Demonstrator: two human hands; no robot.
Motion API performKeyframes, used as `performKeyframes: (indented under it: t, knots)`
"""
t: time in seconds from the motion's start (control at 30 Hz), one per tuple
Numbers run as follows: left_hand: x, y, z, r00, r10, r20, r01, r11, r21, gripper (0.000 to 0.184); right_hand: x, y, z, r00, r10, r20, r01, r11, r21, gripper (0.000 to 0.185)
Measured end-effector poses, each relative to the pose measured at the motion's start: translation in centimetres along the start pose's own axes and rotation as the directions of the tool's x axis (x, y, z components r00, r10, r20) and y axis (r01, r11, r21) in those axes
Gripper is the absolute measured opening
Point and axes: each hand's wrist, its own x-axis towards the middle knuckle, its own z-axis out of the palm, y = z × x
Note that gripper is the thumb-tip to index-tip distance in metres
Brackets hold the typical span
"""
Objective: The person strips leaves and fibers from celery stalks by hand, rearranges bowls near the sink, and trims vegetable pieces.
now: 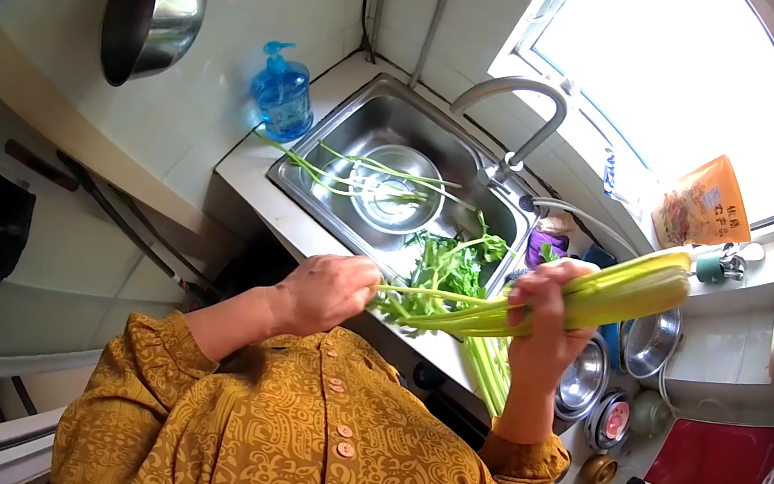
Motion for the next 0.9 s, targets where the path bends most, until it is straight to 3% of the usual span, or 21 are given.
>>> performKeyframes:
  t: [0.1, 0.17, 0.2, 0.27, 0.3, 0.33, 0.37, 0.43, 0.5, 0.53, 0.57, 0.67, 0.83, 0.87, 0.9]
  knots:
    - [-1.5, -1.1, -0.2, 0.998, -0.067, -0.017, 0.065, 0.993, -0.094, 0.014, 0.3, -0.1, 0.0, 0.999, -0.021, -0.047, 0.024, 0.998, 0.057, 0.010]
    - [-1.9, -1.1, 0.0, 0.993, -0.055, -0.102, 0.063, 0.995, 0.081, 0.013, -0.1, 0.1, 0.4, 1.000, 0.026, 0.004, -0.026, 0.998, -0.052, 0.010]
    - [-1.9, -1.5, 0.2, 0.993, -0.058, -0.107, 0.067, 0.995, 0.079, 0.013, -0.3, 0.4, 0.6, 0.999, 0.005, 0.047, -0.004, 1.000, -0.031, 0.013]
    - [-1.8, -3.1, 0.5, 0.938, -0.167, -0.304, 0.159, 0.986, -0.049, 0.016, -0.9, 0.8, 1.7, 0.996, -0.027, 0.081, 0.026, 1.000, 0.010, 0.014]
    - [-1.9, -4.1, 0.8, 0.936, -0.171, -0.307, 0.163, 0.985, -0.051, 0.016, -1.1, 1.0, 2.2, 0.992, -0.063, 0.107, 0.058, 0.997, 0.049, 0.016]
    - [-2.2, -5.6, 1.1, 0.834, -0.442, -0.331, 0.238, 0.829, -0.505, 0.018, -1.2, 1.2, 2.4, 0.987, -0.129, 0.099, 0.122, 0.990, 0.072, 0.019]
    - [-2.7, -7.2, 1.2, 0.701, -0.678, -0.220, 0.202, 0.486, -0.850, 0.020, -1.0, 0.9, 2.4, 0.983, -0.182, 0.037, 0.177, 0.978, 0.107, 0.019]
    - [-4.7, -10.9, -0.1, 0.542, -0.798, -0.265, 0.137, 0.394, -0.909, 0.022, -0.1, -0.5, 1.5, 0.982, -0.185, -0.027, 0.187, 0.965, 0.185, 0.014]
    - [-7.6, -15.0, -0.9, 0.615, -0.676, -0.406, 0.368, 0.701, -0.611, 0.022, 0.5, -1.2, 0.6, 0.988, -0.147, 0.037, 0.136, 0.968, 0.212, 0.011]
    - [-9.1, -16.1, -1.4, 0.661, -0.653, -0.369, 0.418, 0.729, -0.542, 0.021, 0.5, -1.1, 0.5, 0.991, -0.129, 0.038, 0.117, 0.966, 0.232, 0.009]
    - [-10.6, -17.3, -1.9, 0.632, -0.723, -0.281, 0.521, 0.664, -0.537, 0.022, 0.6, -0.9, 0.3, 0.989, -0.132, 0.071, 0.113, 0.968, 0.222, 0.009]
    - [-15.4, -21.9, -1.1, 0.454, -0.840, -0.298, 0.797, 0.532, -0.286, 0.034, 0.7, -0.1, 0.9, 0.991, -0.083, 0.109, 0.053, 0.965, 0.255, 0.010]
    - [-20.1, -24.5, 0.9, 0.449, -0.884, -0.129, 0.873, 0.465, -0.147, 0.047, 0.8, 0.8, 3.2, 0.991, -0.041, 0.130, 0.007, 0.968, 0.251, 0.010]
    - [-20.1, -23.4, 1.4, 0.554, -0.779, -0.292, 0.832, 0.524, 0.183, 0.050, 1.1, 0.9, 3.3, 0.968, -0.054, 0.244, -0.013, 0.964, 0.264, 0.011]
    - [-19.4, -22.1, 1.4, 0.679, -0.619, -0.395, 0.725, 0.479, 0.494, 0.052, 1.3, 0.8, 3.3, 0.932, -0.068, 0.356, -0.033, 0.962, 0.271, 0.012]
